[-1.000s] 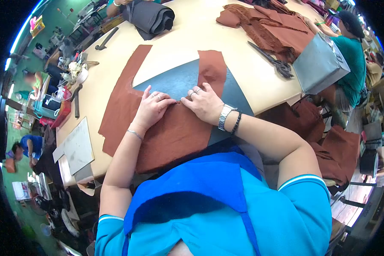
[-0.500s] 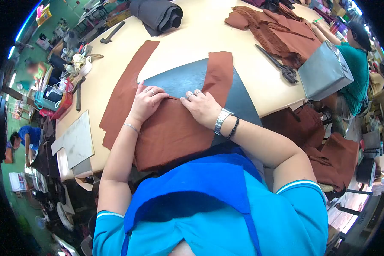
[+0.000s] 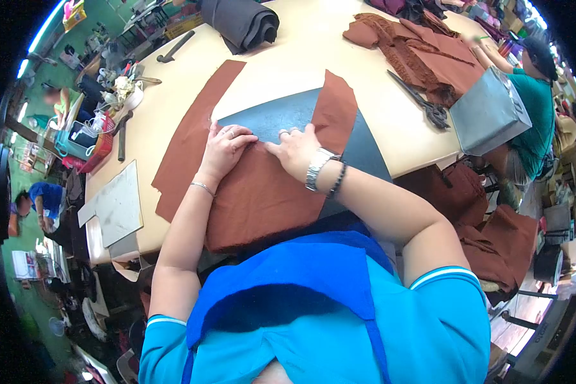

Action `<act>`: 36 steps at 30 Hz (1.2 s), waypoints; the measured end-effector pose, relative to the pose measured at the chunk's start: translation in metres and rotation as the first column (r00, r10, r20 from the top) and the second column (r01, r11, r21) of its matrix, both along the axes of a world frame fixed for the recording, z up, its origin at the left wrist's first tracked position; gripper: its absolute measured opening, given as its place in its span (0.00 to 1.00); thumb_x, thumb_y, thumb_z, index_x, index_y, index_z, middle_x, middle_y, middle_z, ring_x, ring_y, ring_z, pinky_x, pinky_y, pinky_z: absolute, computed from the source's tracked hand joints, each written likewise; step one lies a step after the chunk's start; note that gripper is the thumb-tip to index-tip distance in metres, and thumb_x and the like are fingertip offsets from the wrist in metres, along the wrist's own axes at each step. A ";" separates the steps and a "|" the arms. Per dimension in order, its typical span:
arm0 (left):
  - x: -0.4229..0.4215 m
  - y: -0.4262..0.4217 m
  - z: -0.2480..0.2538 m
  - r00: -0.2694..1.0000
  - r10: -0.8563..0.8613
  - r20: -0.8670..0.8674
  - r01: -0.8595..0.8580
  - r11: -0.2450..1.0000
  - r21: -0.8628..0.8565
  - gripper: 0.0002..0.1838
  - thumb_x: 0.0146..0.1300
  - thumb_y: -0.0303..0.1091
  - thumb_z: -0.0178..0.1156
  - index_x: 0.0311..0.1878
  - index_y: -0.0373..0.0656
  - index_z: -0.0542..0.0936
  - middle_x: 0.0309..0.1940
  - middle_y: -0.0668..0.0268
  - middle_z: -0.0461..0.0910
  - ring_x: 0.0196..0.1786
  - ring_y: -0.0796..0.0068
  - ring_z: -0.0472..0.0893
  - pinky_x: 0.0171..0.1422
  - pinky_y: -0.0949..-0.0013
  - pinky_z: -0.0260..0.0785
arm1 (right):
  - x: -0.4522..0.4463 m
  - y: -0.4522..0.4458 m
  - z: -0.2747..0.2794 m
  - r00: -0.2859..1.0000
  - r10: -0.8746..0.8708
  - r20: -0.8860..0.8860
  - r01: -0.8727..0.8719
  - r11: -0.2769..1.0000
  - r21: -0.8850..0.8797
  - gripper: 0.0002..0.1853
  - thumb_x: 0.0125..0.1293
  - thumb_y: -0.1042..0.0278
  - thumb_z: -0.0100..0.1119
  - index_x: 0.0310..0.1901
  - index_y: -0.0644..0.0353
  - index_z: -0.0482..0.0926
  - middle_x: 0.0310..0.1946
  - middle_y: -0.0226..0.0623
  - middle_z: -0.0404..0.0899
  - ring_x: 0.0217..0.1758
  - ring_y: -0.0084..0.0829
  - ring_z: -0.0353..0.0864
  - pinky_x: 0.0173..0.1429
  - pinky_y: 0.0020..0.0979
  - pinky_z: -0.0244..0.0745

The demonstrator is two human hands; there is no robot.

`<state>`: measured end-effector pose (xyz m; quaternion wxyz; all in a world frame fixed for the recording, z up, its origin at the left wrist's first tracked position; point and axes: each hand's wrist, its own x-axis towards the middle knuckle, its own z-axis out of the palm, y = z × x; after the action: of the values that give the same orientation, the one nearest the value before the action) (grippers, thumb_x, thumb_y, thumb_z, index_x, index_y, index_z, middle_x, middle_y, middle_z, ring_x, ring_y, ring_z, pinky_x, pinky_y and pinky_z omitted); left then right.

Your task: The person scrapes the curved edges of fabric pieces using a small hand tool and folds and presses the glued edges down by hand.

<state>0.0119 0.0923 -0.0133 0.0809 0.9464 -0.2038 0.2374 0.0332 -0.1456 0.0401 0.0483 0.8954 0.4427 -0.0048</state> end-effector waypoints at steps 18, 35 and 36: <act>-0.040 -0.002 0.040 0.927 -0.161 -0.338 0.178 0.984 0.021 0.43 0.53 0.68 0.66 0.65 0.47 0.76 0.68 0.53 0.69 0.73 0.51 0.65 0.76 0.44 0.56 | 0.121 -0.074 0.025 0.940 -0.226 0.255 0.014 0.772 0.636 0.19 0.63 0.68 0.64 0.56 0.54 0.76 0.49 0.42 0.81 0.54 0.46 0.80 0.56 0.42 0.76; -0.037 -0.089 0.006 0.933 0.293 -0.209 -0.350 0.877 -0.331 0.16 0.65 0.40 0.63 0.53 0.44 0.84 0.47 0.59 0.81 0.54 0.58 0.78 0.57 0.56 0.70 | 0.094 -0.041 -0.046 0.976 0.216 -0.007 -0.183 0.843 0.506 0.17 0.70 0.68 0.54 0.60 0.54 0.77 0.60 0.39 0.78 0.65 0.40 0.75 0.68 0.41 0.69; -0.038 -0.087 0.005 0.943 0.253 -0.217 -0.319 0.871 -0.373 0.15 0.65 0.38 0.63 0.51 0.43 0.84 0.45 0.59 0.82 0.51 0.57 0.80 0.56 0.56 0.72 | 0.095 -0.041 -0.047 0.975 0.222 -0.007 -0.189 0.844 0.502 0.17 0.70 0.69 0.53 0.60 0.54 0.77 0.60 0.38 0.78 0.65 0.40 0.75 0.68 0.41 0.69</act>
<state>-0.0262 0.0057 -0.0081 0.2542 0.9449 -0.0005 0.2062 0.1286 -0.1865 -0.0067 -0.1985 0.8241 0.5235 0.0860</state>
